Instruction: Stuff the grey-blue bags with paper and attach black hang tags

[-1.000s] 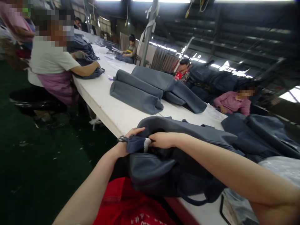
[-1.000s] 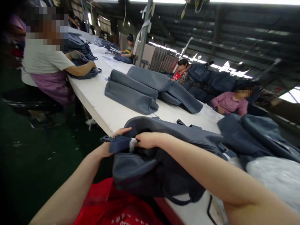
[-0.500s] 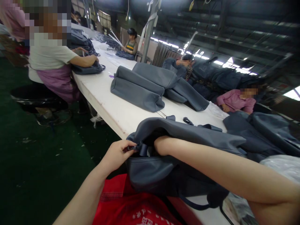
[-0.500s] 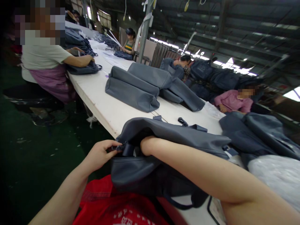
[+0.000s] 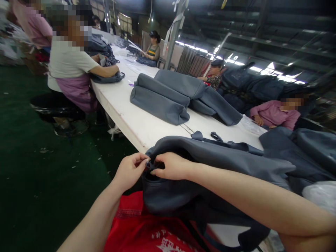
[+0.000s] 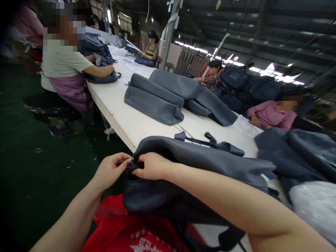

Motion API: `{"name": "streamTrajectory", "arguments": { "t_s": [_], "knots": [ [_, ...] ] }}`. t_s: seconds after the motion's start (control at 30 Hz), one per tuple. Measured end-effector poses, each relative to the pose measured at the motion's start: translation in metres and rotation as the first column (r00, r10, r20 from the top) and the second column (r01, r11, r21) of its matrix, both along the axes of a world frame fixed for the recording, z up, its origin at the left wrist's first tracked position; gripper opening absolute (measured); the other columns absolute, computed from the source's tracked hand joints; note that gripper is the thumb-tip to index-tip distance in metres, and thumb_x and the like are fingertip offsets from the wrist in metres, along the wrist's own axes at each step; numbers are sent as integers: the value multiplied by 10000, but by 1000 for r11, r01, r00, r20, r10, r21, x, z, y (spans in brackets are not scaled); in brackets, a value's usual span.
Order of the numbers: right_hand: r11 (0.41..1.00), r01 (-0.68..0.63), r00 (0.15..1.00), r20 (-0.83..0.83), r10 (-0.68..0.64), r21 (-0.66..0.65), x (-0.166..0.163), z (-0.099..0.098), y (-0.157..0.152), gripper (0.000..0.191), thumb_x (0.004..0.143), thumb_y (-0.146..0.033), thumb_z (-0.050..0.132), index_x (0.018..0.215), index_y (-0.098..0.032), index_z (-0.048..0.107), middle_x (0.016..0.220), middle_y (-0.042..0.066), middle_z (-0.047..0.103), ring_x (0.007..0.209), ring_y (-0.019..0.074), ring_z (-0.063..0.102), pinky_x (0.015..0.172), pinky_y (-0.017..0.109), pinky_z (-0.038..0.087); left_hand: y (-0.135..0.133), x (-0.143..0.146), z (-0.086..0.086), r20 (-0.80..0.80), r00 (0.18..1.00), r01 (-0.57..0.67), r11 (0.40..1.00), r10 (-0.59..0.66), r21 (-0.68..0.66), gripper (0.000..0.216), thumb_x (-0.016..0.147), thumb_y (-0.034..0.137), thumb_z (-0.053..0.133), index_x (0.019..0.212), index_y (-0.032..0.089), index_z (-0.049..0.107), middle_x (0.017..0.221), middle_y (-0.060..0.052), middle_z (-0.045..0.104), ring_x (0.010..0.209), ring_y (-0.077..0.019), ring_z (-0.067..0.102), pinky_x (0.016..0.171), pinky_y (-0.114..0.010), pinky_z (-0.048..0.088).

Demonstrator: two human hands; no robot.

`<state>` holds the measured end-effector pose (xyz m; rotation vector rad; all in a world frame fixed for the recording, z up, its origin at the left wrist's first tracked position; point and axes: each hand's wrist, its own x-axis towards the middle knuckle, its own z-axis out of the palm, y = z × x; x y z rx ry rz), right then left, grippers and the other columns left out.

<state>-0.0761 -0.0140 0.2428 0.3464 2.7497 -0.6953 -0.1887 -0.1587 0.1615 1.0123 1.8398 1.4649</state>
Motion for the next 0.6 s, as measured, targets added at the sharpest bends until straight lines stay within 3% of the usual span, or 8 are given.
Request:
{"name": "streamTrajectory", "arguments": {
  "t_s": [0.1, 0.2, 0.3, 0.37, 0.43, 0.53, 0.6],
  "knots": [
    [997, 76, 997, 31, -75, -34, -4, -12, -2, 330, 754, -471, 676, 876, -164, 690, 795, 39, 707, 670, 161, 619, 557, 236, 394, -2, 3, 5, -121, 986, -118, 992, 113, -36, 203, 833, 359, 558, 886, 194, 664, 703, 0, 688, 638, -167, 634, 614, -265, 468],
    [993, 73, 997, -25, -75, -90, -7, -18, -1, 441, 682, -515, 735, 941, -163, 678, 882, 45, 711, 744, 174, 634, 611, 240, 420, -2, 7, 12, -353, 911, -247, 967, 212, -58, 172, 795, 307, 570, 913, 209, 647, 533, 59, 549, 497, -135, 523, 536, -261, 372],
    [992, 41, 994, -94, -52, -120, -6, -20, -3, 423, 696, -451, 744, 982, -149, 665, 928, 60, 708, 789, 182, 635, 644, 243, 429, 3, 9, 14, -374, 904, -246, 967, 205, -64, 177, 749, 240, 554, 912, 206, 614, 477, 87, 458, 452, -118, 452, 509, -250, 313],
    [996, 24, 996, -83, -30, -81, -4, -18, -4, 274, 761, -343, 686, 939, -134, 668, 888, 70, 705, 761, 179, 626, 629, 244, 420, 7, 9, 10, -205, 964, -182, 982, 169, -50, 180, 728, 237, 548, 901, 198, 582, 458, 98, 422, 430, -106, 408, 488, -234, 297],
    [998, 29, 999, -30, -30, -50, -3, -16, -6, 182, 789, -248, 622, 914, -124, 670, 876, 81, 702, 746, 180, 618, 616, 245, 415, 11, 10, 3, 99, 987, -128, 992, 129, -16, 216, 708, 262, 551, 912, 191, 552, 442, 105, 406, 402, -94, 358, 449, -214, 264],
    [994, 68, 997, -32, -71, -88, -4, -12, -7, 258, 774, -165, 575, 1017, -142, 658, 921, 68, 704, 782, 177, 624, 652, 240, 433, 13, 12, -6, 504, 854, -147, 989, 128, -2, 284, 660, 309, 575, 909, 180, 526, 396, 115, 382, 354, -75, 280, 393, -194, 180],
    [992, 52, 991, -117, -65, -118, -3, -12, -8, 364, 776, -117, 536, 1126, -174, 622, 951, 44, 707, 821, 167, 631, 707, 239, 444, 10, 15, -10, 623, 767, -183, 983, 154, -17, 296, 622, 320, 591, 871, 172, 529, 370, 112, 374, 337, -69, 265, 374, -188, 161]
  ]
}}
